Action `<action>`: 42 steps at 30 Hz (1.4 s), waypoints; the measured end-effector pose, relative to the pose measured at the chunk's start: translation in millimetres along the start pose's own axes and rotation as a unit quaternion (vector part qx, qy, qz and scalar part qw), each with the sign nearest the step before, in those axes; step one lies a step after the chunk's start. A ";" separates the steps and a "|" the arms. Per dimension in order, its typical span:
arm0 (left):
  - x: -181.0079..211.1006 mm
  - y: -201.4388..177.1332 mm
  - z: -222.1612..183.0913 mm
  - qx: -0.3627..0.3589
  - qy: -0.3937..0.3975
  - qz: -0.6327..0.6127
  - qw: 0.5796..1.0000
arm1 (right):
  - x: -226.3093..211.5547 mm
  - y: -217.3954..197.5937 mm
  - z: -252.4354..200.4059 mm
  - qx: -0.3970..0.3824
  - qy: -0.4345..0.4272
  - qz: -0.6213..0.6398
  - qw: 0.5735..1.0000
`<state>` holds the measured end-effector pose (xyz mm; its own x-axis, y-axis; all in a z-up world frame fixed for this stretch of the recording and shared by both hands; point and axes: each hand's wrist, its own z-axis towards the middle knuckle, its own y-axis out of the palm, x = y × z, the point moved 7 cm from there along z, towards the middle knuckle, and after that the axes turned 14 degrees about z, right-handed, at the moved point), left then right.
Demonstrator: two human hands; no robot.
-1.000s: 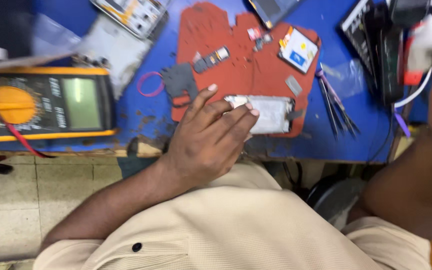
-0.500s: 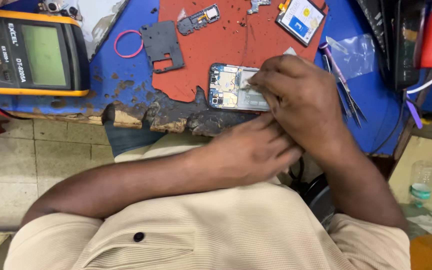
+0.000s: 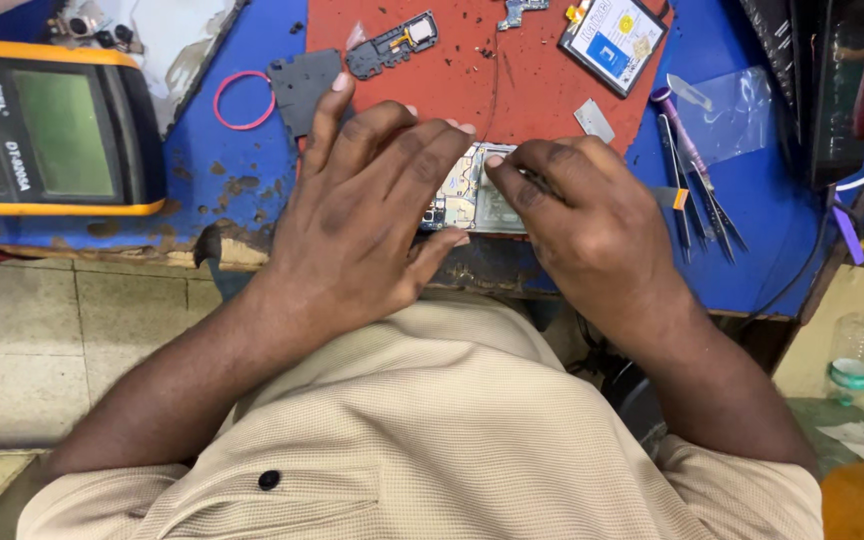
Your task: The person removes a battery from a disassembled smartphone using a metal spudger and tweezers. They carefully pry the battery loose from the chassis and lift it out, then briefly handle a separate battery component.
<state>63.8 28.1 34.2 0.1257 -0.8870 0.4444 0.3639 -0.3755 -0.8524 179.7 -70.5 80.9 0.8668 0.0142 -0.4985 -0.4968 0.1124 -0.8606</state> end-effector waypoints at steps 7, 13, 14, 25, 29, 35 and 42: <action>-7.1 7.6 -4.5 -0.005 0.002 -0.008 1.000 | 0.0 6.5 3.0 -0.001 -0.015 -0.042 0.999; -11.3 8.9 -5.5 -0.009 -0.007 -0.014 1.000 | 5.5 3.3 -3.1 -0.039 0.020 -0.055 0.997; -11.5 9.3 -5.5 -0.010 -0.007 -0.012 1.000 | 6.1 1.0 -3.1 -0.035 0.028 -0.069 0.997; -9.4 10.8 -6.3 -0.011 -0.001 -0.005 1.000 | 9.7 -10.2 -3.8 -0.008 0.055 -0.098 0.994; -7.8 10.3 -5.6 -0.002 -0.007 -0.006 1.000 | 14.0 -9.5 -9.6 -0.006 0.058 -0.073 0.996; -9.4 11.2 -8.4 -0.005 -0.020 0.004 1.000 | 12.4 -3.0 -29.4 -0.022 0.054 -0.055 0.997; -9.0 14.9 -7.7 -0.008 -0.014 0.016 1.000 | 11.5 -2.7 -34.5 -0.023 0.062 -0.036 0.997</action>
<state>61.0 28.3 15.4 0.1621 -0.8910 0.4241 0.3450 -0.3514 -0.8703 189.5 -104.9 73.8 0.8893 -0.1158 -0.4424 -0.4378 0.0639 -0.8968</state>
